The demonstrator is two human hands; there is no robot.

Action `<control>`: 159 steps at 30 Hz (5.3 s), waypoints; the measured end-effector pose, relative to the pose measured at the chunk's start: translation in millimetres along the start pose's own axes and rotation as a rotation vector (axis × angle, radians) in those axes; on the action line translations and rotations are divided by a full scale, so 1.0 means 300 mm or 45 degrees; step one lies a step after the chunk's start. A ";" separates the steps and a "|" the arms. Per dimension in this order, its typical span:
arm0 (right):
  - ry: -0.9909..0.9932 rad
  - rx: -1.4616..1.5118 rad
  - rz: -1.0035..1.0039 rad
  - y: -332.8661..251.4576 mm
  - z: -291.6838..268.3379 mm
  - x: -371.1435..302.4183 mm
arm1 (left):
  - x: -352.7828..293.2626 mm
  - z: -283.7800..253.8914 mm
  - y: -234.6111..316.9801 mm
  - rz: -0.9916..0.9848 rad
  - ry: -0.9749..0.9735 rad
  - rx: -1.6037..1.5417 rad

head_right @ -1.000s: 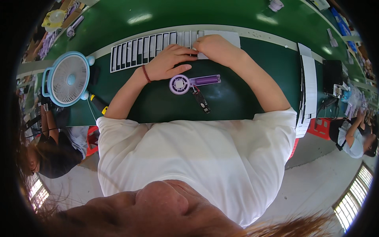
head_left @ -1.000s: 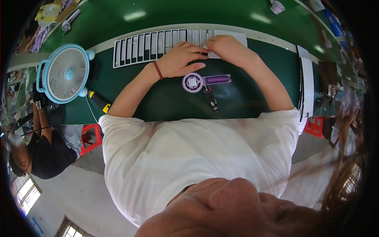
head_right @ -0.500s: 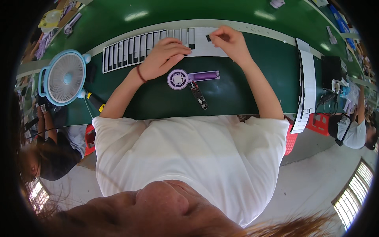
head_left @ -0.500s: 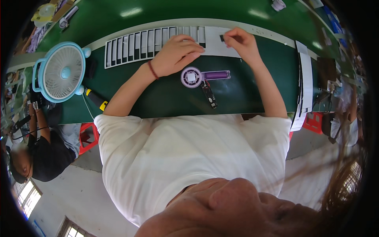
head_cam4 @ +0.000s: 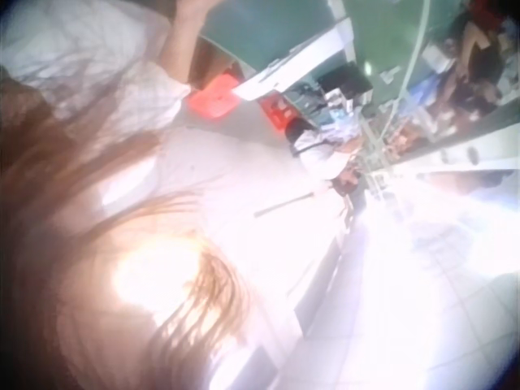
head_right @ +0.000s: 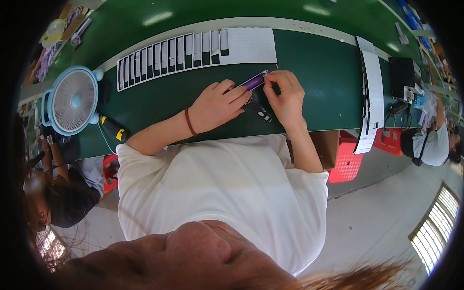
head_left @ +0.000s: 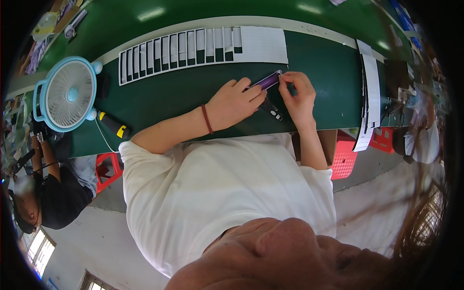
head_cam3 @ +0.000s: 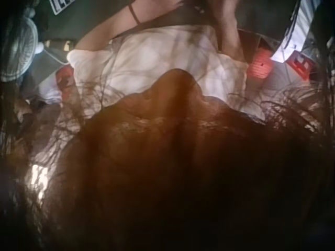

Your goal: Apply labels and assemble small plastic housing components onto electronic circuit strips at a factory workbench.

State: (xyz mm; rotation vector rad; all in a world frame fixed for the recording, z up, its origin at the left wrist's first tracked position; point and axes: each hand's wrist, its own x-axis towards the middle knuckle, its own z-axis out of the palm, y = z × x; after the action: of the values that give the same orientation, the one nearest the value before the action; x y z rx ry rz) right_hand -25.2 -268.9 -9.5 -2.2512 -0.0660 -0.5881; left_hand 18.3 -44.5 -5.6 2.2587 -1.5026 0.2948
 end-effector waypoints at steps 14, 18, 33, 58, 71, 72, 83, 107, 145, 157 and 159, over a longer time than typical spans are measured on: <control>-0.244 -0.130 -0.186 -0.010 -0.055 0.055 | 0.000 -0.005 -0.004 0.020 -0.018 0.028; -0.264 0.595 0.296 -0.005 -0.067 0.012 | 0.027 -0.078 -0.051 -0.102 0.027 -0.542; 0.372 0.858 0.418 0.090 -0.237 -0.008 | 0.162 0.018 0.156 0.311 -0.096 -0.309; -0.347 -0.724 -0.248 -0.056 -0.040 0.037 | 0.013 -0.018 0.035 0.034 -0.184 0.165; -0.619 -0.706 -0.799 -0.041 -0.119 0.132 | 0.017 -0.008 -0.004 0.134 -0.022 0.095; -0.658 -0.753 -0.826 -0.036 -0.118 0.138 | 0.018 -0.006 -0.003 0.135 -0.024 0.087; -0.823 -0.467 -0.733 0.002 -0.133 0.202 | 0.023 -0.040 -0.014 0.212 -0.073 0.168; 0.019 -0.554 -1.082 0.002 -0.091 0.042 | 0.052 -0.043 -0.088 0.080 -0.128 -0.141; -0.533 0.032 -0.150 0.028 -0.092 0.057 | 0.050 -0.022 -0.080 -0.162 -0.146 0.005; -0.705 0.133 -0.079 0.038 -0.062 0.101 | 0.041 -0.022 -0.084 -0.226 0.126 -0.218; -0.696 0.140 -0.076 0.040 -0.055 0.095 | 0.039 -0.019 -0.084 -0.228 0.127 -0.218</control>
State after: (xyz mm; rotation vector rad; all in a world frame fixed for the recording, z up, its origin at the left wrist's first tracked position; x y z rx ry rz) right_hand -3.5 -292.9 4.1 -2.2455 -0.4286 0.0157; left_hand 46.2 -43.2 -1.5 2.1894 -1.2177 0.2140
